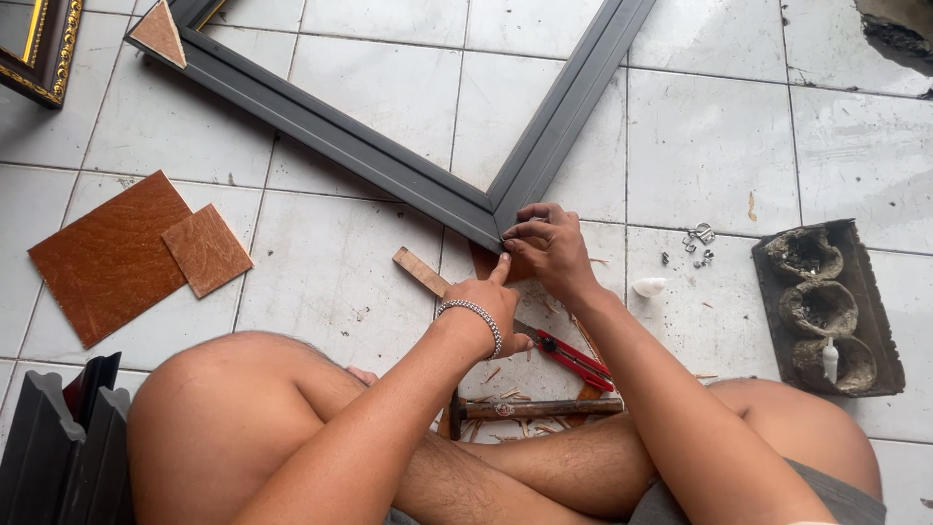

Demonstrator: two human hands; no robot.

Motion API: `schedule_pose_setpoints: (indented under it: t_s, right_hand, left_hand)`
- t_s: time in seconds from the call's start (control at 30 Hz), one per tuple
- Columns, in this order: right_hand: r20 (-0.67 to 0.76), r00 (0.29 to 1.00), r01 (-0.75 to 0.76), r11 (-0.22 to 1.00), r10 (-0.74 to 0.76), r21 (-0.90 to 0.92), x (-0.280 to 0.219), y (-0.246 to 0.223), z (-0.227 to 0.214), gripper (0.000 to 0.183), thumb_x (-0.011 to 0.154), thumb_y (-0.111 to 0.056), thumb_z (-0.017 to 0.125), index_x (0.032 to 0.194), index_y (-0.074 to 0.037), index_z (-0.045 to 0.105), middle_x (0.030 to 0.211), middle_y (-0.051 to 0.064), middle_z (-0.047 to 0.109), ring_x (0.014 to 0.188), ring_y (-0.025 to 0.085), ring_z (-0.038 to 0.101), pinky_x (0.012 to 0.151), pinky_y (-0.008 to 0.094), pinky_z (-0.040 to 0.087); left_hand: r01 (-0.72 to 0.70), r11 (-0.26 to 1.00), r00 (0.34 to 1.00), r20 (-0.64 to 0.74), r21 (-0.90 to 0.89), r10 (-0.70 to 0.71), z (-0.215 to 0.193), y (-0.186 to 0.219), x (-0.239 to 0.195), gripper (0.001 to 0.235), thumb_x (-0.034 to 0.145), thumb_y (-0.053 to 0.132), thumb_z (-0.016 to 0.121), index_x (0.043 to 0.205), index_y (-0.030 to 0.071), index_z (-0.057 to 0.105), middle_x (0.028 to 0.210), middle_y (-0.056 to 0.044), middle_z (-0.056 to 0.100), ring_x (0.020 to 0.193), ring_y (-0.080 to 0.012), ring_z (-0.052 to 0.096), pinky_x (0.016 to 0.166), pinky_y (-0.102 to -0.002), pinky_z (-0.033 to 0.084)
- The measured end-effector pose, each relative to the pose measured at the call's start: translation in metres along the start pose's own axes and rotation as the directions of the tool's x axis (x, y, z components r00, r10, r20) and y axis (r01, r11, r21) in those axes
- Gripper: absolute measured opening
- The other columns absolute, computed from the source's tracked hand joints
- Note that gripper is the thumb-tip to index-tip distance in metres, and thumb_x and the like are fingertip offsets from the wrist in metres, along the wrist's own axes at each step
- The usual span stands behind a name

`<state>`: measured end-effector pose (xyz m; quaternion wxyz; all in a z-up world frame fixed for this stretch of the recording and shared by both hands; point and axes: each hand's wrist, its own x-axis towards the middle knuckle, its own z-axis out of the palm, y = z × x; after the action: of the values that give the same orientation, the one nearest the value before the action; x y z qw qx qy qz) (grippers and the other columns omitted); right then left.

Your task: The person cuts a rectangular piece of wood into a triangle using a utility knife, applies glue to the corner of a grey picture frame, and inserts the triangular piece into the corner joint. They then use a hammer to tap the piece into place and repeat the process for another corner.

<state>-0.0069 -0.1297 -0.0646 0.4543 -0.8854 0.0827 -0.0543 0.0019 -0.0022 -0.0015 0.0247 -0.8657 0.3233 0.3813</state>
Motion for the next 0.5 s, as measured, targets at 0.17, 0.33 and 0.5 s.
schedule_pose_setpoints:
  t_s: [0.17,0.33,0.5]
  right_hand:
    - [0.010,0.999,0.033,0.999,-0.034,0.024,0.004,0.010,0.000,0.009,0.077,-0.016,0.068,0.085,-0.017,0.071,0.106,0.007,0.052,0.098,0.026,0.045,0.079,0.035,0.044]
    - [0.020,0.999,0.027,0.998,-0.028,0.064,0.007,0.009,-0.001,0.009,0.077,-0.014,0.069,0.084,-0.016,0.071,0.104,0.009,0.052,0.096,0.025,0.047,0.077,0.034,0.044]
    - [0.048,0.998,-0.054,0.989,0.048,0.140,0.005,0.005,-0.006,0.011,0.079,-0.016,0.067,0.090,-0.015,0.070,0.099,0.009,0.054,0.096,0.026,0.050,0.078,0.035,0.043]
  left_hand:
    - [-0.001,1.000,1.000,0.006,-0.014,0.001,-0.003,0.000,-0.004,0.059,0.071,0.045,0.062,0.120,0.013,0.053,0.145,-0.006,0.019,0.101,-0.0385,0.055,0.080,-0.051,0.047]
    - [0.002,1.000,1.000,0.001,-0.018,-0.002,-0.002,-0.001,-0.002,0.059,0.070,0.045,0.062,0.119,0.013,0.054,0.145,-0.005,0.020,0.102,-0.0382,0.055,0.080,-0.050,0.047]
    - [-0.042,0.982,0.987,-0.161,-0.186,0.012,0.005,-0.010,0.006,0.034,0.069,0.033,0.068,0.100,0.017,0.063,0.138,-0.005,0.035,0.100,-0.0417,0.055,0.078,-0.057,0.046]
